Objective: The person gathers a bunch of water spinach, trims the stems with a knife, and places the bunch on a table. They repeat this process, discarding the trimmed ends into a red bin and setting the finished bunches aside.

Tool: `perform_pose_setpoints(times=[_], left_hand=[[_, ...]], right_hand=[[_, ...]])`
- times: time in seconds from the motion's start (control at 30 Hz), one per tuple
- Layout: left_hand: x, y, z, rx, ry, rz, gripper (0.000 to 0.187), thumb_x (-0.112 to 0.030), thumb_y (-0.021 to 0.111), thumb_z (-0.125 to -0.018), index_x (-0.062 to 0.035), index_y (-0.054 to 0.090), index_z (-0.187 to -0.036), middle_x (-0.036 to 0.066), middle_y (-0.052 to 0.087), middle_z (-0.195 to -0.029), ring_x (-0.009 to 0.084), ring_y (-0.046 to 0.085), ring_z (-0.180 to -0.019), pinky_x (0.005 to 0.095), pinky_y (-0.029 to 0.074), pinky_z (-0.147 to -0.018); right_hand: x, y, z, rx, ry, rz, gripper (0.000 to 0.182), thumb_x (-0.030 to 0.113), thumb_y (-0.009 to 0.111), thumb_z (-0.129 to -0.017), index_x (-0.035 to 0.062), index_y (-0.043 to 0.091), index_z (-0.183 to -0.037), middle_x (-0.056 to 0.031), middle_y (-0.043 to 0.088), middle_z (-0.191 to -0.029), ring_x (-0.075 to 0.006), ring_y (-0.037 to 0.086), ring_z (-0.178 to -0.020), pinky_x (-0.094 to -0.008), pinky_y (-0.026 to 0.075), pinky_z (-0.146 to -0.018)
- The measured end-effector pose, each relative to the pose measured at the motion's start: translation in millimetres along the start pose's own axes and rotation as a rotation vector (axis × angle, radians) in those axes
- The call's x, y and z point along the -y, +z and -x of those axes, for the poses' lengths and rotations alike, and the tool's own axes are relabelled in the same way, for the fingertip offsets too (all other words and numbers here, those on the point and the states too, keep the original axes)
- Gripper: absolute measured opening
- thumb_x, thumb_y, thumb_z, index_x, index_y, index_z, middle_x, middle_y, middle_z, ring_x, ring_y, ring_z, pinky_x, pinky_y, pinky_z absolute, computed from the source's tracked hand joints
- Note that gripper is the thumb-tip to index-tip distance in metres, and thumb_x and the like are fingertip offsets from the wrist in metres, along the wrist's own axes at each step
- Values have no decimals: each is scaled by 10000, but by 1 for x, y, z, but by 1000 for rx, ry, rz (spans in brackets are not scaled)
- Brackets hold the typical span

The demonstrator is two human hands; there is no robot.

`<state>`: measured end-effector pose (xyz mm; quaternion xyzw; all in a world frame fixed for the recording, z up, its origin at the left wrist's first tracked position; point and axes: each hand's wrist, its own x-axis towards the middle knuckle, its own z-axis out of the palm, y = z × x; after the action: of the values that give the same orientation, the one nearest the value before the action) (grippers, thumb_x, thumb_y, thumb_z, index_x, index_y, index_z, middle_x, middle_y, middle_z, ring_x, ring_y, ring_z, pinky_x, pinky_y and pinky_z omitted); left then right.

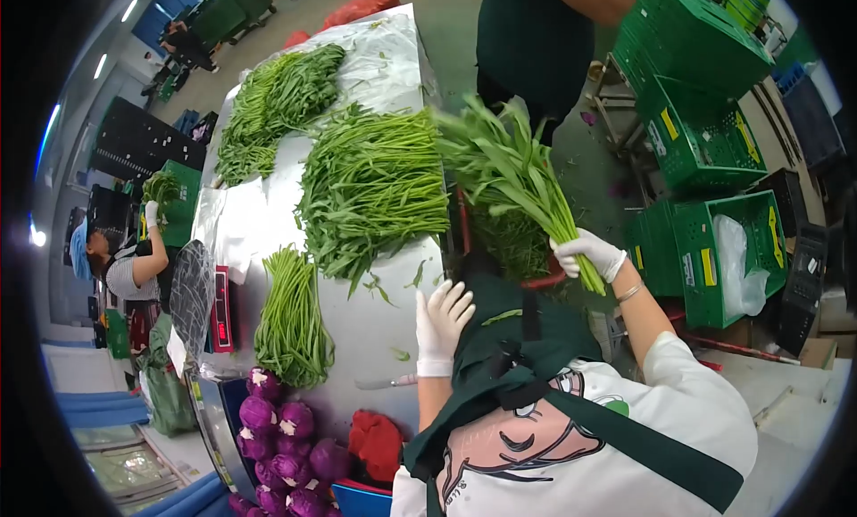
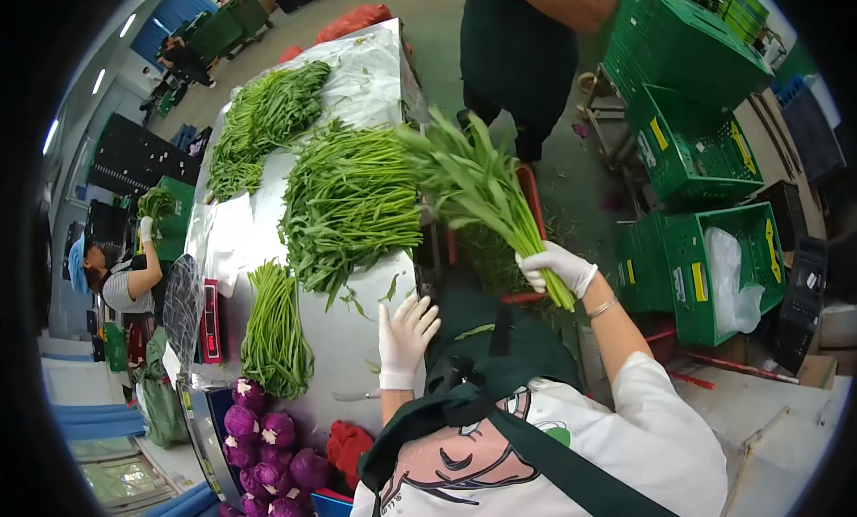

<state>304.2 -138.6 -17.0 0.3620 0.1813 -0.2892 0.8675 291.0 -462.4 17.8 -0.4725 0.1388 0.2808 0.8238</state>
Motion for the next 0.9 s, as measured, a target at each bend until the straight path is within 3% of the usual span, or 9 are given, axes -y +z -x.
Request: perform_pose_setpoints(times=[0.17,0.23,0.3,0.37,0.5,0.6,0.7,0.8,0.9], left_hand=[[-26,40,-8,82,113,345,798,-654,354,-879,-42,319,-1389,204,398,-1375,389,425,-1216,545,285,-1056],[-48,42,3,298,-95,1012,776,-657,356,-875,-66,349,-1378,190,412,-1372,380,432,-1215,564,250,-1070],[-68,48,10,57,319,313,856,-701,364,-847,-95,266,-1444,160,378,-1401,329,394,-1242,473,276,-1071],[-89,86,41,437,319,461,847,-691,335,-865,-77,260,-1443,161,351,-1423,324,382,-1245,466,267,-1074],[-92,109,66,647,294,647,861,-690,333,-869,-48,260,-1439,163,308,-1450,333,357,-1248,464,256,-1073],[-87,105,71,568,365,486,889,-686,335,-866,-35,200,-1456,144,268,-1472,307,283,-1310,448,175,-1113],[-87,103,72,650,369,502,901,-693,328,-863,-24,199,-1453,143,268,-1473,309,281,-1314,448,177,-1113],[-90,108,79,519,381,586,858,-687,305,-878,-25,286,-1423,181,327,-1434,327,356,-1244,462,233,-1081],[-94,94,71,647,392,561,862,-689,296,-875,-39,255,-1439,188,234,-1485,361,343,-1265,482,222,-1084]], right_hand=[[12,32,11,297,31,0,228,54,654,-719,-3,491,-867,-23,449,-562,-99,402,-392,-245,325,-376],[1,38,18,288,47,-45,239,57,664,-710,-7,495,-866,-26,447,-557,-97,395,-393,-235,304,-361],[-5,28,14,453,164,-140,259,61,687,-688,-14,504,-855,-26,442,-558,-91,374,-387,-220,271,-337],[-17,20,9,493,168,-125,276,81,704,-678,-12,505,-847,-25,441,-560,-89,375,-383,-222,274,-337],[-10,33,18,476,234,-122,290,127,734,-660,-11,510,-782,-34,440,-529,-96,388,-369,-227,279,-336],[-15,24,12,532,279,-134,286,118,737,-655,-17,507,-757,-36,433,-506,-105,384,-356,-235,278,-334],[-17,21,9,580,260,-141,300,110,737,-654,-27,506,-789,-39,432,-502,-109,378,-349,-240,275,-330],[-20,22,10,588,216,-157,316,97,733,-658,-39,501,-823,-41,431,-502,-107,373,-347,-245,270,-325],[-23,22,12,565,173,-195,308,83,725,-673,-41,489,-827,-40,427,-503,-98,369,-346,-244,263,-319]])
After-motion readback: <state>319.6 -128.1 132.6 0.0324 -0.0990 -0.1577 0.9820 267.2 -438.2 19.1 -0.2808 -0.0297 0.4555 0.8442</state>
